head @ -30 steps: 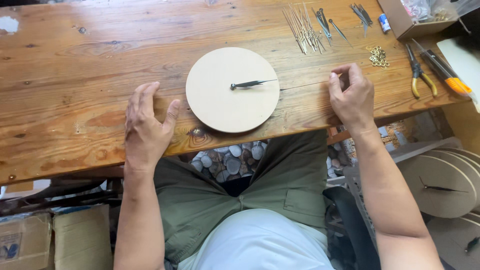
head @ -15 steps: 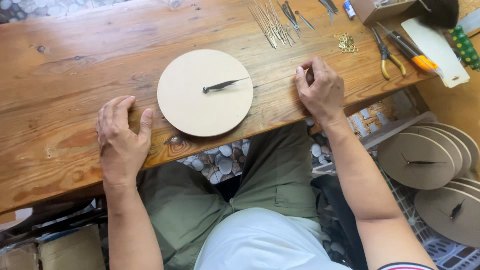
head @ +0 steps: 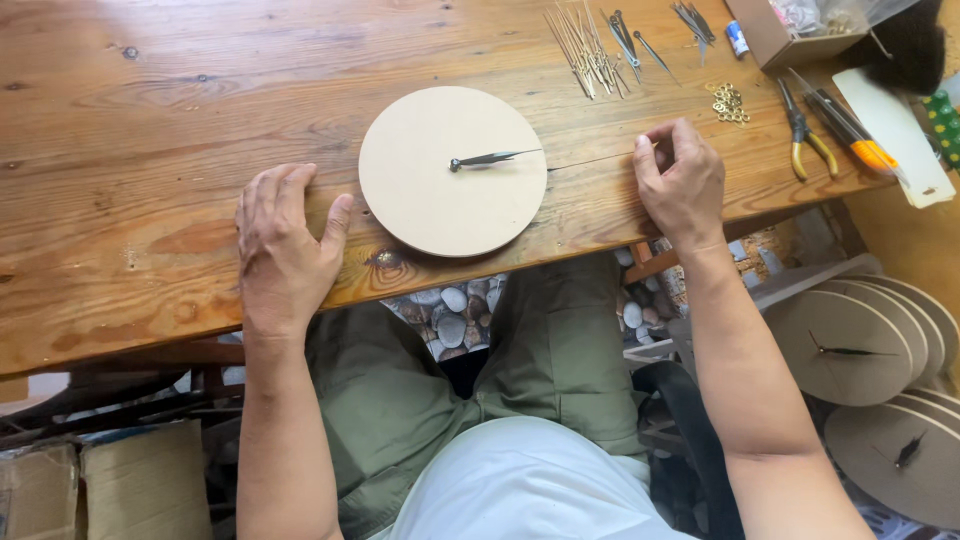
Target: The person attaches a red second hand to the center of a round wooden clock face. They carefully align the hand with the central mechanism and press it down to secure it in place.
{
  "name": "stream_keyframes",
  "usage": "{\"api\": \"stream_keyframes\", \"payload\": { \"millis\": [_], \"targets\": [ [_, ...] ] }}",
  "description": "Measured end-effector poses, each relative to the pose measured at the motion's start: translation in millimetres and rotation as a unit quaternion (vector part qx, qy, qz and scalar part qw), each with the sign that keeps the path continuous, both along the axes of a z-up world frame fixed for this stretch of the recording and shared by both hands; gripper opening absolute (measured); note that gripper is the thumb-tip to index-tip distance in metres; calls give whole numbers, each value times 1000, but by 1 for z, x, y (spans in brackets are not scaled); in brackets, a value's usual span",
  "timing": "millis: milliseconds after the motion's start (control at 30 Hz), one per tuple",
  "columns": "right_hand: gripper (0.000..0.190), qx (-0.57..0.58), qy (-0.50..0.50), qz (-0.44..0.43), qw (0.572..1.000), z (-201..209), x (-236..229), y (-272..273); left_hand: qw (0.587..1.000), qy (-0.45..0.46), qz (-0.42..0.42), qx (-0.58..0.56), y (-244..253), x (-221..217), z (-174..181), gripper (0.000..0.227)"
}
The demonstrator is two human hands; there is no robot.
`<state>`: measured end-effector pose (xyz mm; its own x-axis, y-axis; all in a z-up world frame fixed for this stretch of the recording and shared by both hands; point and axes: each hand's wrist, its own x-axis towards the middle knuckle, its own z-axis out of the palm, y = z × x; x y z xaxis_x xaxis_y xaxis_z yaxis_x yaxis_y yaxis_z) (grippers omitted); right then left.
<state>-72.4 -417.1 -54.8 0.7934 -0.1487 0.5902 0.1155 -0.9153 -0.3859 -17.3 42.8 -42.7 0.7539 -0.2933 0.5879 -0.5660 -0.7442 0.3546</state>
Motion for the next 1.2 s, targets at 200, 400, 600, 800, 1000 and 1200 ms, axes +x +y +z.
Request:
{"api": "stream_keyframes", "payload": {
  "millis": [200,400,600,800,1000,1200],
  "targets": [
    [14,-9,-1,15,1000,-1,-1,-2,1000,-6,-8,10,-3,-5,10,46],
    [21,-88,20,-16,996,2,-2,2,995,32,-84,45,-9,-17,26,89],
    [25,237,193,102,947,65,24,64,978,157,-79,111,-19,-20,30,133],
    [31,266,344,119,893,76,81,99,982,133,-79,111,-28,-19,25,128],
    [20,264,335,118,897,65,83,94,979,139,-126,78,-25,-9,26,119],
    [21,271,345,118,891,82,65,103,976,142,-158,53,-22,-17,35,101]
  ]
}}
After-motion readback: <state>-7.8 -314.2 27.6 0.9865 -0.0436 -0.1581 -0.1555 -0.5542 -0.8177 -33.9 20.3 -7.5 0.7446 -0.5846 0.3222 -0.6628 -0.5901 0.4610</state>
